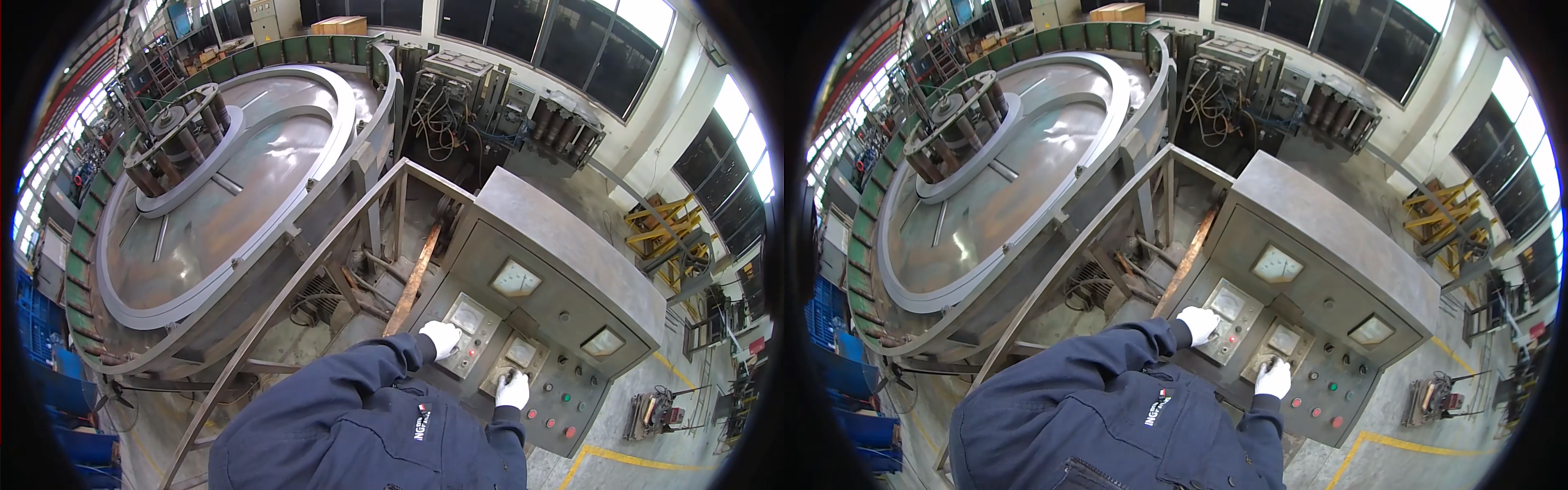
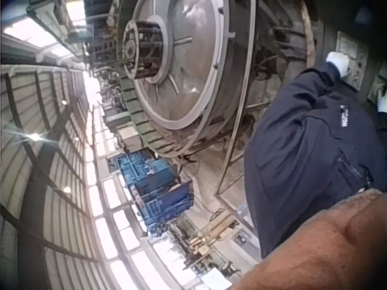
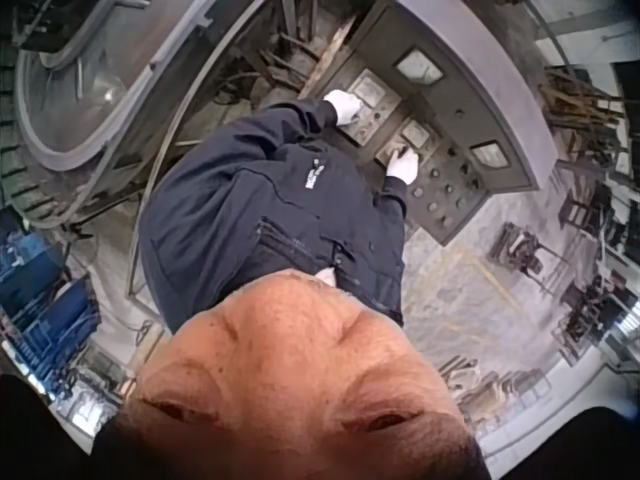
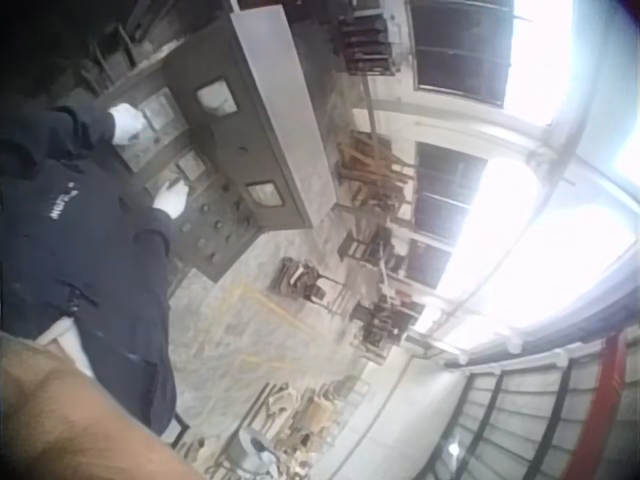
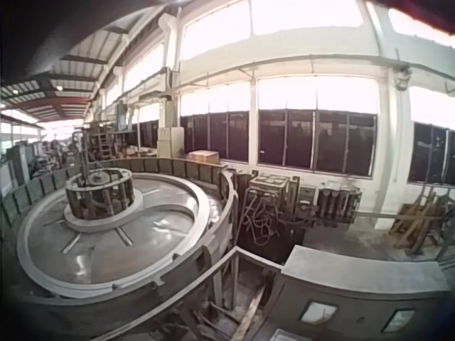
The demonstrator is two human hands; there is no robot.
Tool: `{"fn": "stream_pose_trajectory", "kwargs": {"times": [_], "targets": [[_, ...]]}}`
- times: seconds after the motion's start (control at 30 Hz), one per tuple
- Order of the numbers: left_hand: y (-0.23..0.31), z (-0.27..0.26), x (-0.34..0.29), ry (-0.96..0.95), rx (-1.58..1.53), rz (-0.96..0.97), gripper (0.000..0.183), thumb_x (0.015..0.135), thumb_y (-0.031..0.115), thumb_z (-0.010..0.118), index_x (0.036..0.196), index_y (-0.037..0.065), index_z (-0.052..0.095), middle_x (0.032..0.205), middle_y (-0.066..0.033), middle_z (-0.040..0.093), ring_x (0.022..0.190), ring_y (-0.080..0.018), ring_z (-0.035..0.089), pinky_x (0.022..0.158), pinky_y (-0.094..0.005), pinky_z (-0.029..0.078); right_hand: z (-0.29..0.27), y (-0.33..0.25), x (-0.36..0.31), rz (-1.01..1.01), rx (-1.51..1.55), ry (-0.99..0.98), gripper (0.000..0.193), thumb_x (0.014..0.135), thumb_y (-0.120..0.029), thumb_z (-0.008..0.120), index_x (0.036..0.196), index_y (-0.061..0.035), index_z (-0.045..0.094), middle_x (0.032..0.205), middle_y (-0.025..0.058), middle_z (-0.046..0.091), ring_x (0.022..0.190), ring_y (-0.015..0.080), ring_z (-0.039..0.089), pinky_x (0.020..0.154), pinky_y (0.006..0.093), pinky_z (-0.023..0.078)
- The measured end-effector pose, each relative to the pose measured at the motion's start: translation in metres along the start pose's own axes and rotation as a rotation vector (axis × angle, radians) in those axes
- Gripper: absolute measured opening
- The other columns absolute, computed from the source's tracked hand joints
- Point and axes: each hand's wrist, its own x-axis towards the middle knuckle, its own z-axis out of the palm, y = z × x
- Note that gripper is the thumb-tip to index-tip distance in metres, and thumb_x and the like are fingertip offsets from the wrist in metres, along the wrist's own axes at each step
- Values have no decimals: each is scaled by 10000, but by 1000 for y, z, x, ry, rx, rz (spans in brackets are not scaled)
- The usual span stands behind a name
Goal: Operating a control console to manage a large rotating piece of industrial machinery.
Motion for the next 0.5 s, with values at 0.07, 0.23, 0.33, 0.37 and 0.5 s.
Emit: {"fn": "stream_pose_trajectory", "kwargs": {"times": [0.07, 0.23, 0.33, 0.37, 0.5], "targets": [[0, 0, 0, -1, 0, 2, 245, 884, 322, 691, 961, 90, 685, 922, -172, 713, 828, -378, 726, 725, -505, 577, 0, -1, 0, -4, -7, 12, 361, 848, -283, 788, 1138, -87, 700, 1075, 164, 658, 1002, 355, 670, 863, 468, 548], [2, -6, 0, -22, -14, -4, 238, 884, 314, 689, 958, 88, 684, 926, -175, 718, 832, -380, 729, 729, -504, 580, 1, -1, 0, 2, -26, 21, 353, 844, -281, 792, 1127, -91, 700, 1060, 165, 662, 974, 355, 677, 849, 468, 551], [2, -6, 1, -28, -13, -8, 232, 884, 305, 687, 955, 85, 687, 933, -178, 723, 835, -381, 732, 729, -503, 583, 0, -1, 0, 0, -29, 28, 350, 844, -285, 795, 1120, -92, 700, 1052, 164, 662, 971, 354, 680, 846, 467, 553], [2, -6, 1, -27, -13, -7, 230, 884, 302, 687, 957, 84, 688, 933, -179, 724, 835, -381, 733, 728, -504, 583, 0, -2, 0, 0, -36, 29, 350, 843, -286, 796, 1118, -92, 701, 1049, 164, 662, 970, 353, 681, 846, 466, 553], [4, -10, 0, -30, -14, -4, 233, 883, 296, 688, 967, 78, 694, 932, -184, 724, 835, -384, 733, 726, -507, 584, -1, -3, 0, 5, -42, 23, 351, 842, -290, 800, 1115, -93, 701, 1045, 162, 661, 974, 351, 681, 848, 463, 554]]}}
